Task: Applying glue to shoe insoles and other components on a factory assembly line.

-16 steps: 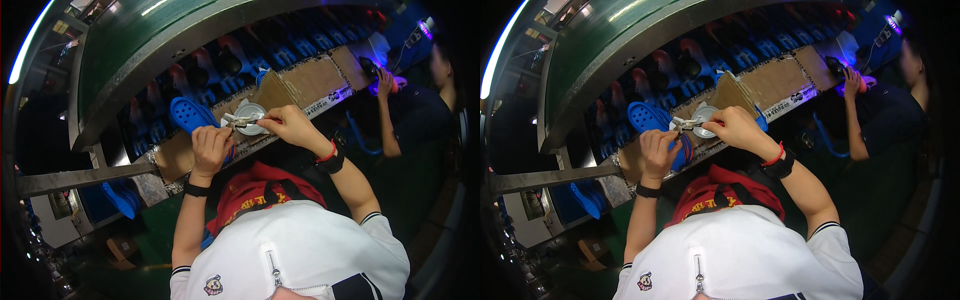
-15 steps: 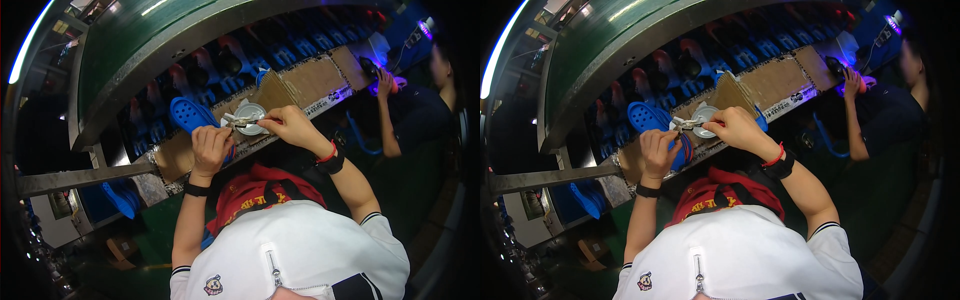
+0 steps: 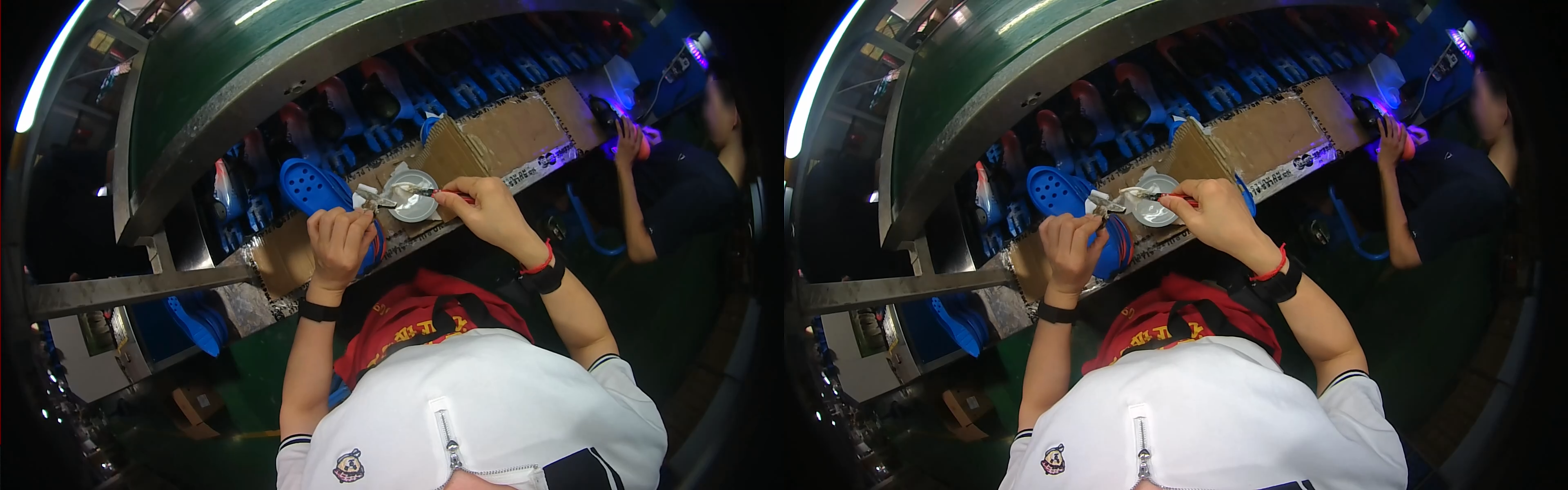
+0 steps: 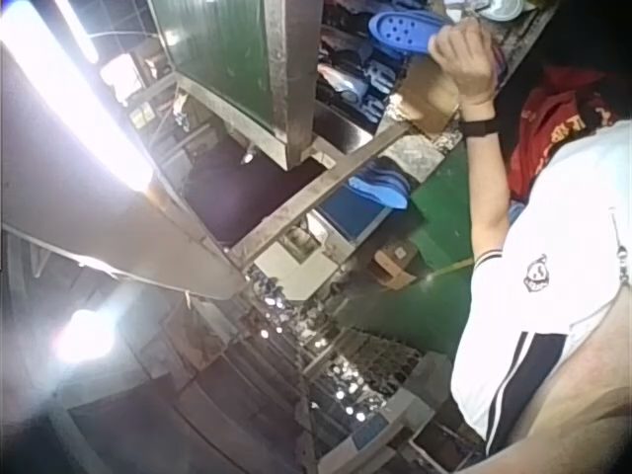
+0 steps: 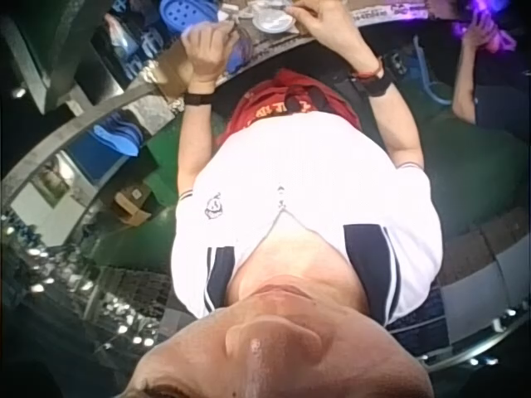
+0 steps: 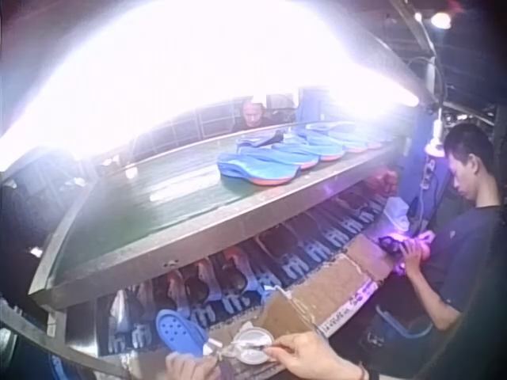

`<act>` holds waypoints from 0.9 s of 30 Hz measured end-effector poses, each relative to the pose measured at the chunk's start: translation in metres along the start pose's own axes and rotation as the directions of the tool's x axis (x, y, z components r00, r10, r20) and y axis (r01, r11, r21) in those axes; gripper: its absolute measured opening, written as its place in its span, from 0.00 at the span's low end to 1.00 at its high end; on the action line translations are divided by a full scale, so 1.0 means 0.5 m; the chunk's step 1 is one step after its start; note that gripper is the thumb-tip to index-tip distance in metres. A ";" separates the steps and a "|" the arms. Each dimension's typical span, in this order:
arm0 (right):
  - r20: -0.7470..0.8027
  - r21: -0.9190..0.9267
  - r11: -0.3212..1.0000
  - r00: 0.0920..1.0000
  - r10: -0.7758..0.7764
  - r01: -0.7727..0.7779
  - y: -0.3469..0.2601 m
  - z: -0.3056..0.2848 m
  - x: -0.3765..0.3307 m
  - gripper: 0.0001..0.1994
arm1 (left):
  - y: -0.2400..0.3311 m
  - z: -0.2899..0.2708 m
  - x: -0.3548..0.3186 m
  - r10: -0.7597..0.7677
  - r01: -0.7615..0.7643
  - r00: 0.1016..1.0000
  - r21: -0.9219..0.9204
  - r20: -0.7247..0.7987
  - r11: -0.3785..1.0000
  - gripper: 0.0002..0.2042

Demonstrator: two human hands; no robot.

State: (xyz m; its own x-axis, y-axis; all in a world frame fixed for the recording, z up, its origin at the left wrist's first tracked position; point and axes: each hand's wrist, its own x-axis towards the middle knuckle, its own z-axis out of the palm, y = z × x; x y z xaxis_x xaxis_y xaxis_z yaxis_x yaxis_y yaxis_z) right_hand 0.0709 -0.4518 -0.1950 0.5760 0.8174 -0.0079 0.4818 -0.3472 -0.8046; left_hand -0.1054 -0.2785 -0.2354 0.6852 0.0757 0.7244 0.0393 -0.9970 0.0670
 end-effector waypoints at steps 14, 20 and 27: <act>-0.040 -0.030 0.981 0.981 -0.191 0.190 -0.047 0.007 -0.010 0.12 | 0.012 -0.022 0.005 0.034 -0.033 0.999 0.024 -0.017 0.999 0.15; -0.017 0.033 0.989 0.989 -0.144 0.144 -0.047 -0.005 -0.015 0.12 | 0.006 -0.022 0.007 0.014 -0.013 1.000 0.035 -0.023 0.999 0.15; 0.006 -0.003 0.996 0.996 -0.088 0.088 -0.061 -0.001 -0.001 0.13 | 0.013 -0.019 0.014 -0.001 0.001 1.000 -0.005 -0.003 1.000 0.15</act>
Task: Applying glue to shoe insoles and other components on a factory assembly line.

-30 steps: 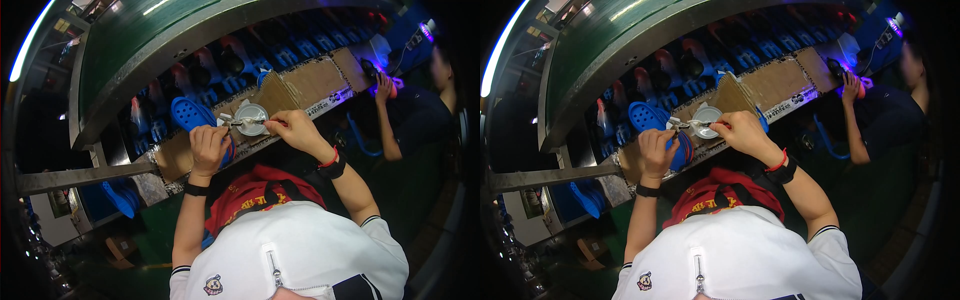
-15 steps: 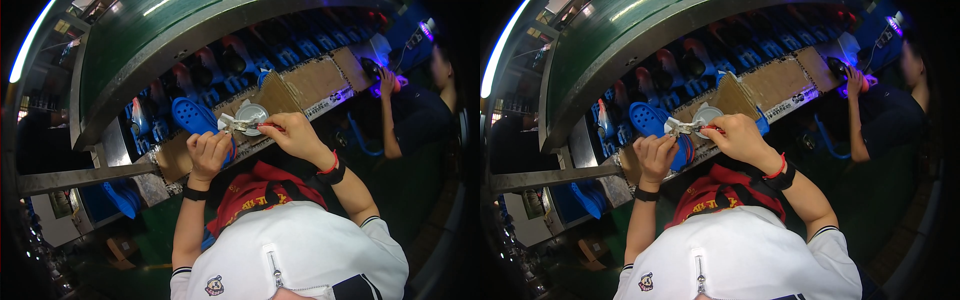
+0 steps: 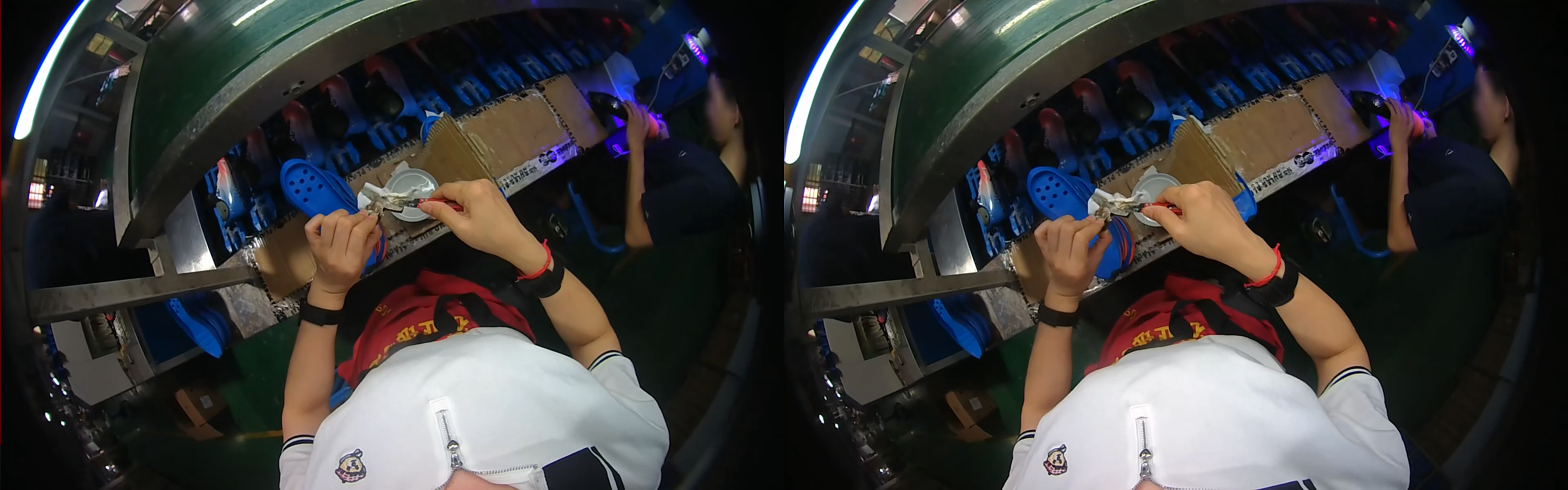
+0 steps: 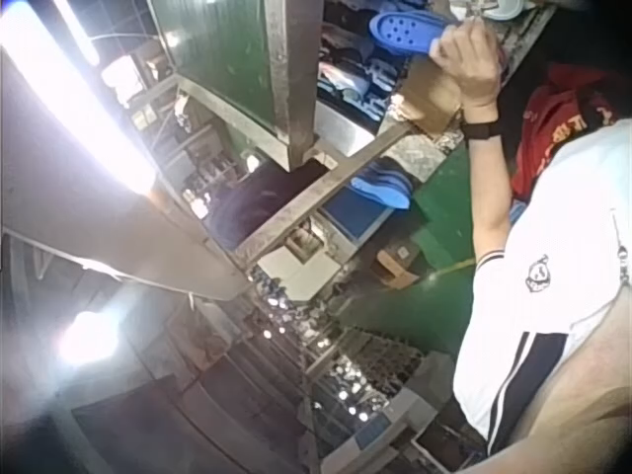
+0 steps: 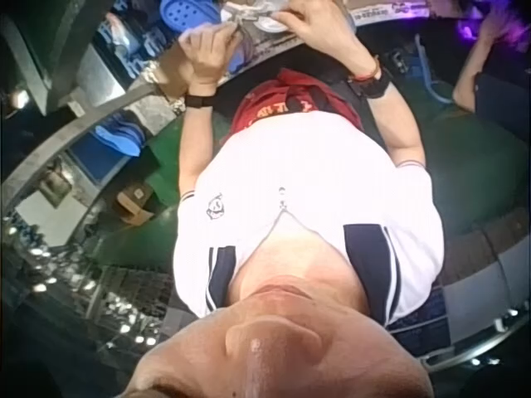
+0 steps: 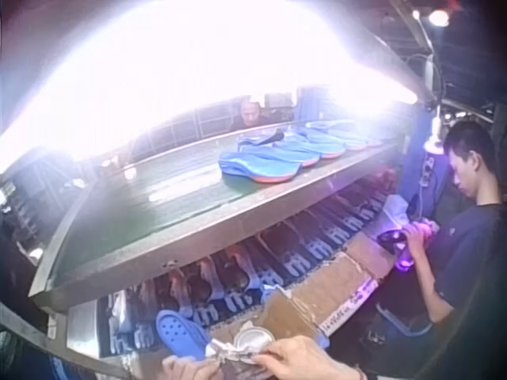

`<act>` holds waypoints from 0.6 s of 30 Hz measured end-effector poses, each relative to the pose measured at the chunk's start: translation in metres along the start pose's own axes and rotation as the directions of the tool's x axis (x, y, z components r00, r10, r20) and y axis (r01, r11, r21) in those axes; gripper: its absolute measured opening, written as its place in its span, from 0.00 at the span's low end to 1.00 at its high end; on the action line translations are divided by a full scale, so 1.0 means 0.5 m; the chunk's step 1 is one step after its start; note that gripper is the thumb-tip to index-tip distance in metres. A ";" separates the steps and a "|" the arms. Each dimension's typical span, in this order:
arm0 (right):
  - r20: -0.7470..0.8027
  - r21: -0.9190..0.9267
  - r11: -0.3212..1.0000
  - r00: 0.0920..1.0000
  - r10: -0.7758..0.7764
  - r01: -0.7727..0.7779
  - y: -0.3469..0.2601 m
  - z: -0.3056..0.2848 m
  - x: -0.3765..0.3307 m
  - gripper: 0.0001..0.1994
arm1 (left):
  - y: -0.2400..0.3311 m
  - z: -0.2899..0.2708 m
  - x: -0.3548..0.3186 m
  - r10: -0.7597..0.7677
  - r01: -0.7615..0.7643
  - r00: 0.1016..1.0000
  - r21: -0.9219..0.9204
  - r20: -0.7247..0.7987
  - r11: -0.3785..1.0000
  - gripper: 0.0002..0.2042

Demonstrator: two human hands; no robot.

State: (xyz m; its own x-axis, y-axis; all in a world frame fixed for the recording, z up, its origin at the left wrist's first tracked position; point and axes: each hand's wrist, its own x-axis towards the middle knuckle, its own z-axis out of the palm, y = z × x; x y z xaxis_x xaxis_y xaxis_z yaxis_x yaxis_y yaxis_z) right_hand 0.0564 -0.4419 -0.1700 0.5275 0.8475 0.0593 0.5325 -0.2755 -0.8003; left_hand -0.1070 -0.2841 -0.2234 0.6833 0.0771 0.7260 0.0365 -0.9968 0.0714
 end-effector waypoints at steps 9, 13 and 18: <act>-0.040 0.016 1.000 0.999 0.002 -0.001 0.010 0.005 -0.006 0.13 | -0.003 0.005 -0.001 -0.018 0.018 1.000 0.017 -0.004 1.000 0.14; -0.047 -0.043 0.999 0.998 -0.030 0.028 0.005 0.012 -0.003 0.13 | -0.002 0.004 0.002 -0.020 0.020 1.000 -0.002 0.011 1.000 0.14; -0.032 -0.070 0.996 0.998 -0.055 0.053 0.008 0.006 -0.018 0.12 | -0.005 0.005 -0.012 -0.066 0.067 0.997 0.028 -0.035 0.997 0.15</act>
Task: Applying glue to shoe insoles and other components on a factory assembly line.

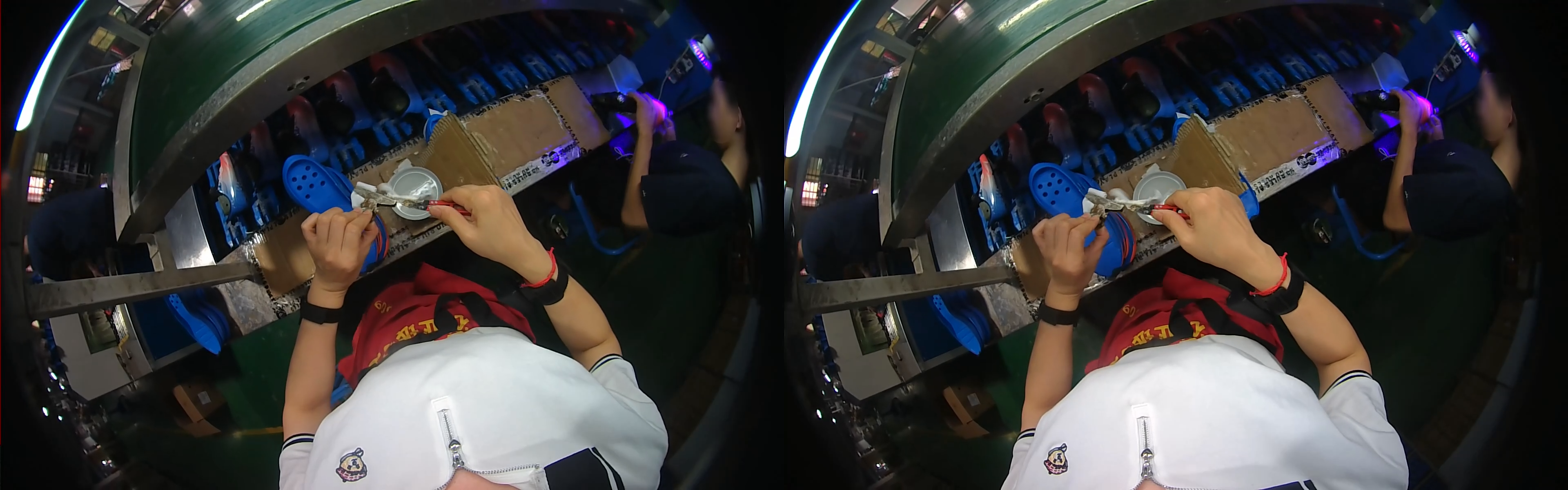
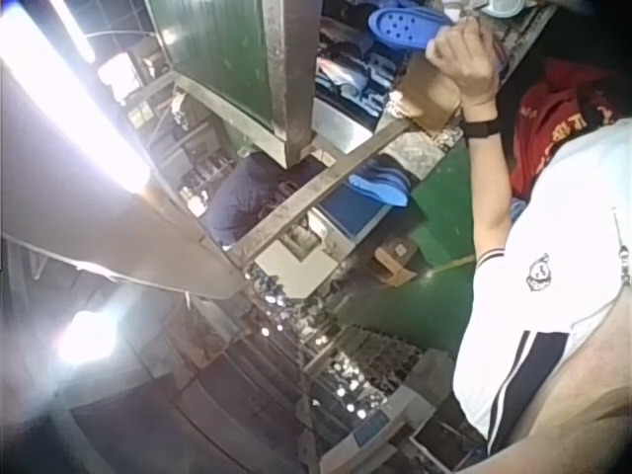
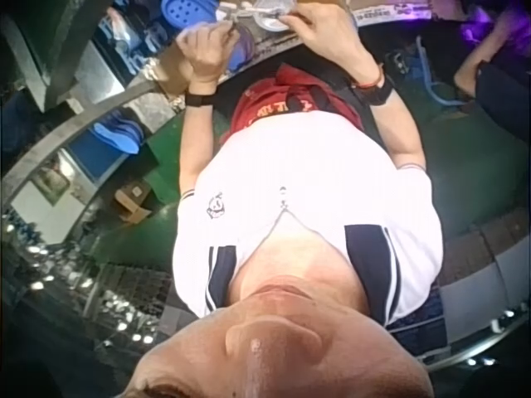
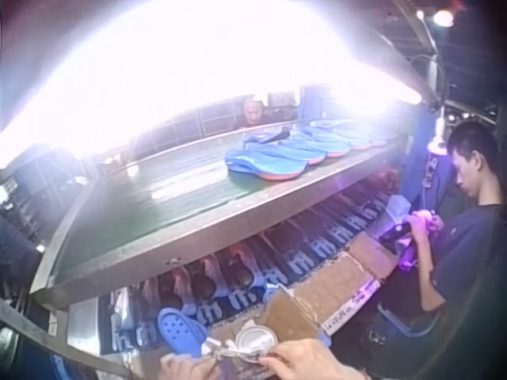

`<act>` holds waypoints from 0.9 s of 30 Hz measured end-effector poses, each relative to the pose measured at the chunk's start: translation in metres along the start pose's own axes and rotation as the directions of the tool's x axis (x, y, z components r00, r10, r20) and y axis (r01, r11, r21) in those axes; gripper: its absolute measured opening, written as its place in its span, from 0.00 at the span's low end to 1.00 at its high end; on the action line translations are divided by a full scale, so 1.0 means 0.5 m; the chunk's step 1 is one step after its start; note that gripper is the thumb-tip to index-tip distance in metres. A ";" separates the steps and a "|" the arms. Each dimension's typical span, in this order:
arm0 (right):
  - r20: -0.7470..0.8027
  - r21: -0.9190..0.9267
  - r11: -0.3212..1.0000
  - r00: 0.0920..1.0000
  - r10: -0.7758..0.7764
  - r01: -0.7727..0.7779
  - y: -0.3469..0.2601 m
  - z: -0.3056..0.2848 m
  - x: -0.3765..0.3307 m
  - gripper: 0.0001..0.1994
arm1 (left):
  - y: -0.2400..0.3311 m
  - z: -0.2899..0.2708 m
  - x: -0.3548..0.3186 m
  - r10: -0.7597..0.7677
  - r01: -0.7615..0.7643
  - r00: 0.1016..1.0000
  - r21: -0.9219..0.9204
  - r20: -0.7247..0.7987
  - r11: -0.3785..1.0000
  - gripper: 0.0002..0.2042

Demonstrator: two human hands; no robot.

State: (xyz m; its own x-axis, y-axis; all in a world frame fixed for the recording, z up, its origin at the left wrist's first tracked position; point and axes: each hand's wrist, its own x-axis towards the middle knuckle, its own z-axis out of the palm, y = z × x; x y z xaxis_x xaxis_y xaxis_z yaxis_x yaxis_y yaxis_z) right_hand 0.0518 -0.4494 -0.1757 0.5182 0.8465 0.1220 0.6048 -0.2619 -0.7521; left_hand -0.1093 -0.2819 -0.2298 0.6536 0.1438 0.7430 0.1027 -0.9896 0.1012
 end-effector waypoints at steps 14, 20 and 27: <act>-0.021 0.103 0.995 1.000 0.015 -0.012 -0.023 -0.003 -0.006 0.12 | 0.002 -0.017 0.007 0.064 -0.063 0.998 0.026 -0.026 0.998 0.15; 0.042 0.188 0.976 0.994 0.104 -0.110 -0.024 -0.008 -0.011 0.12 | 0.000 -0.016 0.011 0.060 -0.059 0.998 0.034 -0.030 0.998 0.15; 0.089 0.448 0.873 0.981 0.173 -0.195 0.018 -0.004 -0.006 0.12 | 0.000 -0.015 0.022 0.062 -0.060 0.996 0.034 -0.057 0.998 0.16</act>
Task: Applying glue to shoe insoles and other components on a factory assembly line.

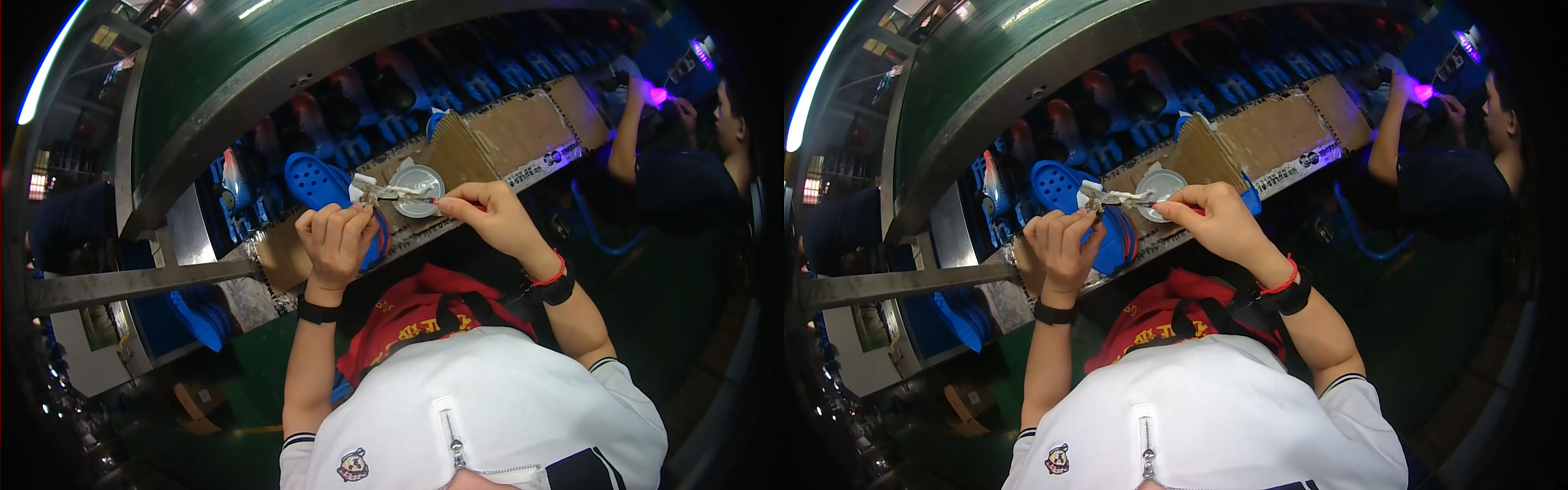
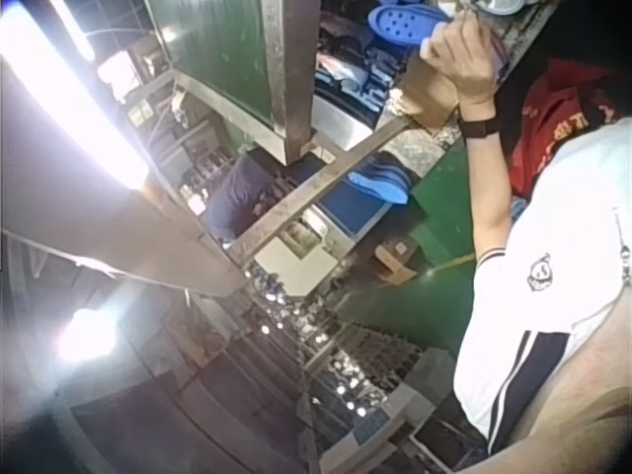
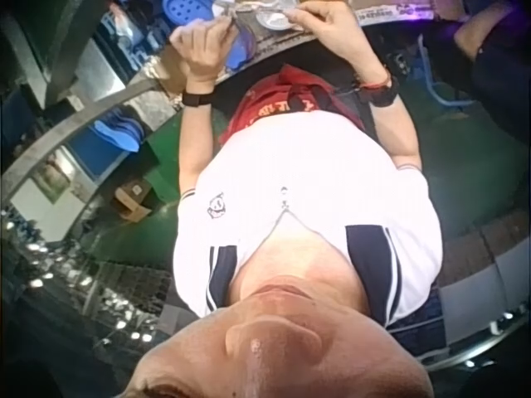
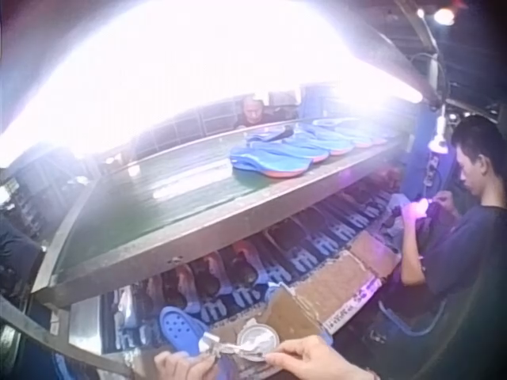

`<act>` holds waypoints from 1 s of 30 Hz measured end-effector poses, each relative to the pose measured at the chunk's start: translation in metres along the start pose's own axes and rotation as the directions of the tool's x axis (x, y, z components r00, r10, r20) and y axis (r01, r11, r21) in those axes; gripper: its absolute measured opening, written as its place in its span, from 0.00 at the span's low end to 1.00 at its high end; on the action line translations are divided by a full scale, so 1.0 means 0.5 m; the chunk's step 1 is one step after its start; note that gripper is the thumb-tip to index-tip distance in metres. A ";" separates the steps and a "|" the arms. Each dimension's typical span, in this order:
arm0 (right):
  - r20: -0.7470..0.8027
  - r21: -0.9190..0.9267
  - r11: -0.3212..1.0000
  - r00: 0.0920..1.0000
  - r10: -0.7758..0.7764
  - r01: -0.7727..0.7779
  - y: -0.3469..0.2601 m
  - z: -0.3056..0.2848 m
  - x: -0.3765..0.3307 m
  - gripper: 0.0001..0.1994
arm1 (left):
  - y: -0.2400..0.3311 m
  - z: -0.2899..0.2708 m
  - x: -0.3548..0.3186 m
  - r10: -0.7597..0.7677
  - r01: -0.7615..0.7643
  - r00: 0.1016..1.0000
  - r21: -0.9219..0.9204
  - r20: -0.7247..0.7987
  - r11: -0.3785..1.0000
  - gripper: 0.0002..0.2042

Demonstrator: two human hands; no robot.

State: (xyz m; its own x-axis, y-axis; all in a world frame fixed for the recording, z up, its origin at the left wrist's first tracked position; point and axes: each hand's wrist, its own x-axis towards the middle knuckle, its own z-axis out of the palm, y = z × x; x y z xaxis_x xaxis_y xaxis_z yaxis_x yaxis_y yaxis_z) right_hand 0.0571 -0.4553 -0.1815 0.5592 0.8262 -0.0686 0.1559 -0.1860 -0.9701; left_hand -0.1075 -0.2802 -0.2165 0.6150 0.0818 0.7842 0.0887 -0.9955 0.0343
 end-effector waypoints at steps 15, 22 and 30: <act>0.053 -0.214 0.977 0.998 0.024 -0.013 -0.026 -0.010 0.007 0.14 | 0.008 -0.007 0.000 0.037 -0.037 0.999 -0.018 0.028 0.999 0.14; 0.061 -0.194 0.981 0.997 0.041 -0.028 -0.008 -0.011 0.019 0.15 | 0.019 -0.004 0.000 0.062 -0.061 0.995 -0.018 0.079 0.998 0.16; 0.120 -0.271 0.956 0.982 0.148 -0.111 -0.023 -0.021 0.023 0.16 | 0.006 -0.004 -0.004 0.067 -0.067 0.995 0.001 0.072 0.998 0.14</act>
State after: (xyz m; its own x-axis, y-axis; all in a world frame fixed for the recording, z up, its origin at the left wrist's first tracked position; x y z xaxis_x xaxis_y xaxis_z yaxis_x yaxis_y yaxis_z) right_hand 0.0705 -0.4493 -0.1688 0.4742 0.8473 -0.2393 0.3074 -0.4140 -0.8568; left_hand -0.1101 -0.2835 -0.2167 0.6748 0.0183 0.7378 0.0480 -0.9987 -0.0191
